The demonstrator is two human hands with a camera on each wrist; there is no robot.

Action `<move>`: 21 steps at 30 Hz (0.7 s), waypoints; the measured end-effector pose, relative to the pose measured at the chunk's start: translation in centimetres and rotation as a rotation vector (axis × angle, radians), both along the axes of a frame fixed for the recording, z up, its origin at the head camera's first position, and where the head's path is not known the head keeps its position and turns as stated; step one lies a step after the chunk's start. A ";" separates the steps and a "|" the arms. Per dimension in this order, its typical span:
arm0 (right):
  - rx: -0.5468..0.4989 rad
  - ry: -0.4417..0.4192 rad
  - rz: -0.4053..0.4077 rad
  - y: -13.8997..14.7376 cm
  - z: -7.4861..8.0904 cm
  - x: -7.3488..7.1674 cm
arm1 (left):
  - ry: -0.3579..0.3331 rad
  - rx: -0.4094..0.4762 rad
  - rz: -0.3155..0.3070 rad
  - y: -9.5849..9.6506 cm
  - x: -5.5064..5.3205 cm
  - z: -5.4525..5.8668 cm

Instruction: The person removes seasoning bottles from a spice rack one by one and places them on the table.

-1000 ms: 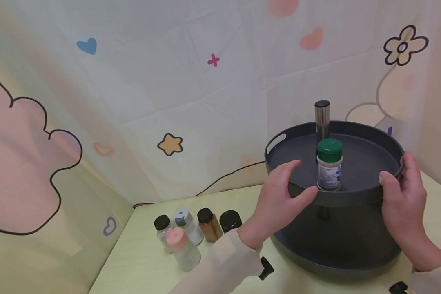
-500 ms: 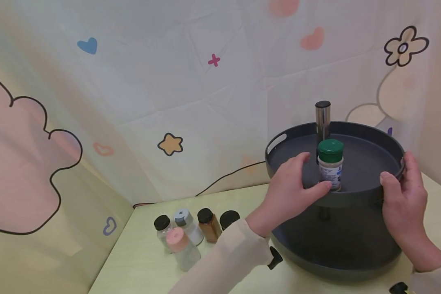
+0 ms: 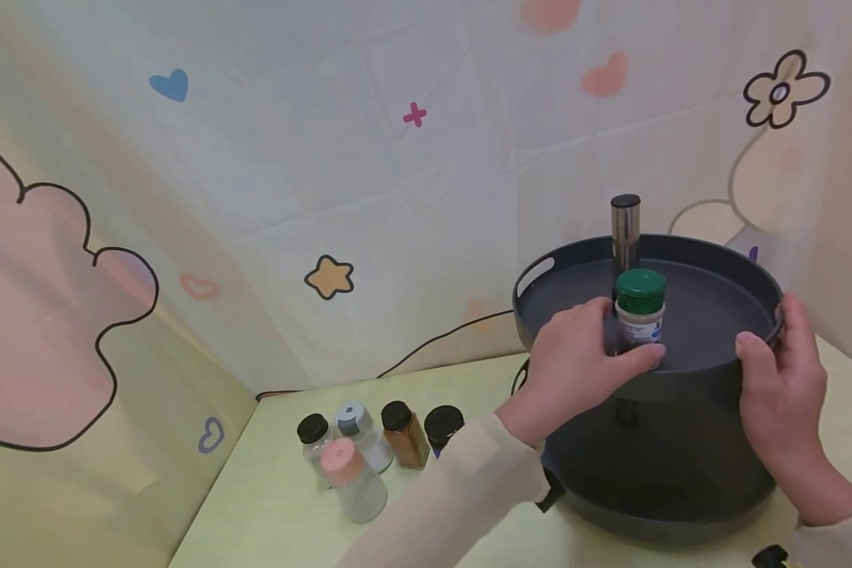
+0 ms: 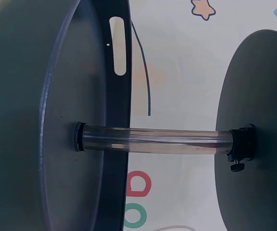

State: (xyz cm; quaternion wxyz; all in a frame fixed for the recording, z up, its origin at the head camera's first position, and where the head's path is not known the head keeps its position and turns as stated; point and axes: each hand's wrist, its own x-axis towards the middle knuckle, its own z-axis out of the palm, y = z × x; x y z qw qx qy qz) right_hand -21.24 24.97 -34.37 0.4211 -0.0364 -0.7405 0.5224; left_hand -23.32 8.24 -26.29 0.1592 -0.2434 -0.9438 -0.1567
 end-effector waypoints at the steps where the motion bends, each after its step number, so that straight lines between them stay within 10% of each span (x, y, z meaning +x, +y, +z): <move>1: 0.001 0.013 0.007 0.0 0.0 0.0 | 0.006 -0.005 0.012 0.1 0.0 0.0; 21: -0.009 0.055 -0.006 0.0 0.3 -0.2 | 0.104 -0.041 0.170 2.0 0.0 -0.4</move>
